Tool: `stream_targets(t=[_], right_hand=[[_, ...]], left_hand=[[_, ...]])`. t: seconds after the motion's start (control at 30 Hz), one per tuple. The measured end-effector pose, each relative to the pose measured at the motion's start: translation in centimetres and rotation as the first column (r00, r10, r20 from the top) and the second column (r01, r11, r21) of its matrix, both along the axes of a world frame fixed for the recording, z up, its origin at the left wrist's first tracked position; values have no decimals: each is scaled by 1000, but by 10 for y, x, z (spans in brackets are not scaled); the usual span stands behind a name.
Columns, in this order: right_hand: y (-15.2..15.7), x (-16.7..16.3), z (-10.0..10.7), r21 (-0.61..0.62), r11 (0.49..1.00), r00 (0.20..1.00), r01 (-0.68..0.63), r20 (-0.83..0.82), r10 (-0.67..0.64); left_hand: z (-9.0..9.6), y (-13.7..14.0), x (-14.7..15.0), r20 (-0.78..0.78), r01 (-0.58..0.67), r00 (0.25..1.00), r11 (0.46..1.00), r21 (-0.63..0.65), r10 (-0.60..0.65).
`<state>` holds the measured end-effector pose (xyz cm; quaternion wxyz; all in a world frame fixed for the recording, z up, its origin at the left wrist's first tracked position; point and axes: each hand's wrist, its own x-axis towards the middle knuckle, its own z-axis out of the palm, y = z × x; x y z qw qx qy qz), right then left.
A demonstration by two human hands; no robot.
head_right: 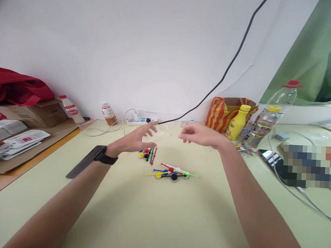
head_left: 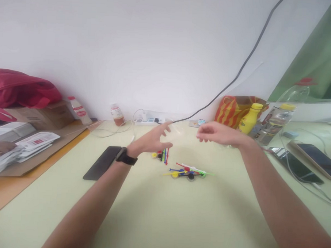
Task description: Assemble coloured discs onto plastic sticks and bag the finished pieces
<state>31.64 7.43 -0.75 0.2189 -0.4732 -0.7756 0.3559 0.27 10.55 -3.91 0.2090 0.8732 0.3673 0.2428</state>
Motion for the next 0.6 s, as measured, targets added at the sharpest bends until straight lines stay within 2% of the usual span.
stream_targets(t=[0.1, 0.23, 0.4, 0.5, 0.6], right_hand=[[0, -8, -10, -105, 974, 937, -200, 269, 222], [3, -41, -35, -212, 938, 834, -274, 432, 342], [9, -62, -60, -241, 912, 814, -332, 415, 406], [12, -58, -63, -262, 900, 837, -347, 346, 423], [14, -53, -61, -262, 909, 863, -325, 310, 398]], left_hand=[[5, 5, -9, 84, 38, 996, 984, -175, -24], [9, 2, -8, 219, 160, 972, 917, -366, -82], [9, -1, -3, 321, 258, 943, 794, -550, -84], [7, 0, -1, 386, 311, 920, 725, -615, -67], [5, 2, -3, 399, 341, 913, 690, -639, -81]])
